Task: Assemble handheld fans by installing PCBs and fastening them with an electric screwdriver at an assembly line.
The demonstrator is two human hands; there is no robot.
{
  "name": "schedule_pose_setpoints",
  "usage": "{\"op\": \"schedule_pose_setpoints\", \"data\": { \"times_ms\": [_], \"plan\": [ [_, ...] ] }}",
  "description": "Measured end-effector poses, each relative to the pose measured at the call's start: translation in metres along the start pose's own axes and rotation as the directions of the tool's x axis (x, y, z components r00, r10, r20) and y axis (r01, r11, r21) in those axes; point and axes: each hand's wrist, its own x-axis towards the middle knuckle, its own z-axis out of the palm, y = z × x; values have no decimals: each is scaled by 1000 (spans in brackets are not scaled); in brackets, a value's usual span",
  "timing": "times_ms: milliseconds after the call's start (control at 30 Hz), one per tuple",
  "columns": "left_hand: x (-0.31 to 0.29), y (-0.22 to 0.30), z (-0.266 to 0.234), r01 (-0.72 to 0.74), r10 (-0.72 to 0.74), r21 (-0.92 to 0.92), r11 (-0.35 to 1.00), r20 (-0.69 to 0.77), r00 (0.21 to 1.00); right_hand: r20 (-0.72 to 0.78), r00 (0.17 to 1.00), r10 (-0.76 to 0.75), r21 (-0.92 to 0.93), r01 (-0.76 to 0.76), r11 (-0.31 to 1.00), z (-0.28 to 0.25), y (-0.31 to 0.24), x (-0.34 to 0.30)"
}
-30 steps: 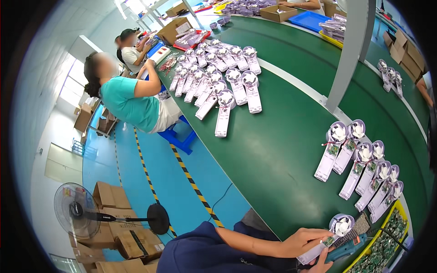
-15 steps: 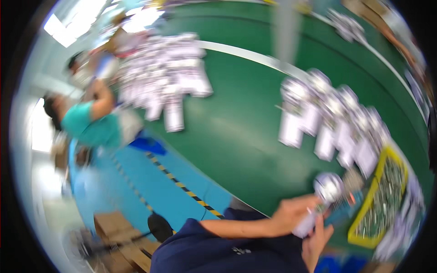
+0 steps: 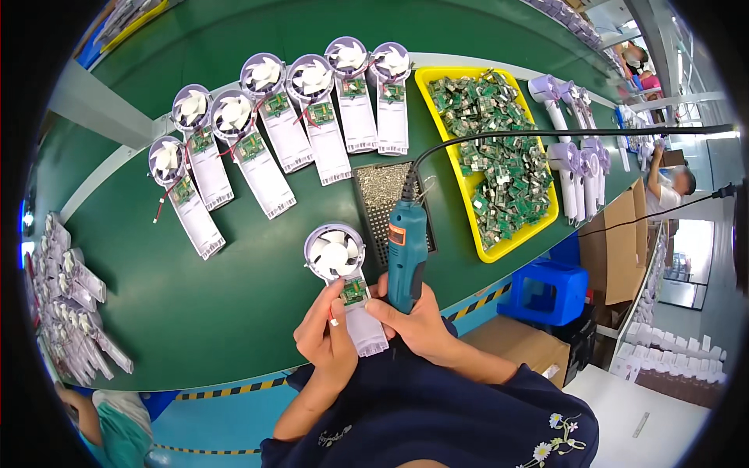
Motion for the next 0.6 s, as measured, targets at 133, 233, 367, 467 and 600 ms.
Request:
{"op": "schedule_pose_setpoints", "data": {
  "times_ms": [133,233,367,467,600],
  "plan": [
    [-2,2,-3,-9,10,15,1000,-9,1000,53,998,14,-20,-13,1000,-1,0,0],
    [-2,-1,-5,-15,15,18,1000,4,1000,35,999,11,-46,-9,999,-1,2,1],
    [3,-5,0,-136,140,57,989,-67,988,55,998,8,-12,-8,1000,2,0,2],
    [3,-2,-2,-93,96,72,993,-35,995,16,1000,-7,-24,7,1000,1,0,2],
    [2,1,-3,-11,11,-6,1000,-4,1000,70,998,6,-42,-4,999,-3,1,4]
  ]
}}
